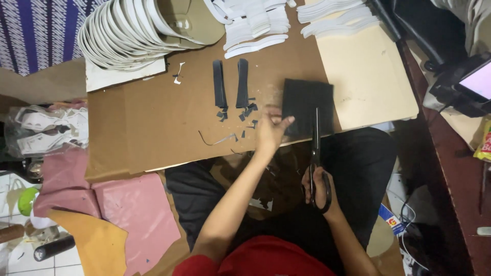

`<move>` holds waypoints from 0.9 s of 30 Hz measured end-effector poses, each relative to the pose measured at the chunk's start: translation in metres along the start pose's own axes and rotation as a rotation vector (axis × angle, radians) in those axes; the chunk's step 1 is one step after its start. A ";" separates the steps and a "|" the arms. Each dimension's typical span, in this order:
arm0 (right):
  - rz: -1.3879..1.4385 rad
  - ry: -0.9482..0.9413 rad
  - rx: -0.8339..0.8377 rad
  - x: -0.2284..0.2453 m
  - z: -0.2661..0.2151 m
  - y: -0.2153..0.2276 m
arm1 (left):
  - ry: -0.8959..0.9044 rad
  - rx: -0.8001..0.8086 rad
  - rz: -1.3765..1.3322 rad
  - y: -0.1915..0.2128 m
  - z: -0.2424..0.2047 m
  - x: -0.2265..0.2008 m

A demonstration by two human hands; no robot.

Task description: Cutting thin strips from a piece of black material using scissors on a workshop floor.

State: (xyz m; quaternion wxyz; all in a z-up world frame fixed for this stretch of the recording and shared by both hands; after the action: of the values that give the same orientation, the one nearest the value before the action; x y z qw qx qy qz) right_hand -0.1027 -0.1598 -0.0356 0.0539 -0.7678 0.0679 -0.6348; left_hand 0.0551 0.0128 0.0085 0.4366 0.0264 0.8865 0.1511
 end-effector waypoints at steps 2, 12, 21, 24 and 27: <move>-0.021 0.001 0.009 -0.018 -0.005 0.006 | -0.123 0.018 -0.117 -0.007 0.022 0.013; -0.295 -0.185 0.120 -0.009 -0.042 -0.014 | -0.193 0.282 -0.049 0.016 0.037 0.029; -0.336 -0.206 0.086 0.014 -0.029 -0.034 | -0.128 0.494 -0.380 0.010 0.033 0.041; -0.352 -0.205 0.134 0.022 -0.019 -0.037 | -0.142 0.475 -0.382 0.008 0.053 0.060; -0.359 -0.209 0.134 0.015 -0.018 -0.038 | -0.119 0.520 -0.408 0.014 0.029 0.041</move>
State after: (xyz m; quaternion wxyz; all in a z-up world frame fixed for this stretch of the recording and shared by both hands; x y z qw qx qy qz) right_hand -0.1163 -0.1245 -0.0117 -0.0024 -0.8239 -0.1184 -0.5542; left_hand 0.0512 0.0407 -0.0359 0.4876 -0.0322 0.8553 -0.1724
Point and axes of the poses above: each hand's wrist, its own z-axis towards the middle knuckle, its own y-axis out of the back of the hand, x = y × z, the point moved 5 cm from there along z, towards the middle knuckle, and after that the axes turned 12 degrees about y, right-handed, at the moved point
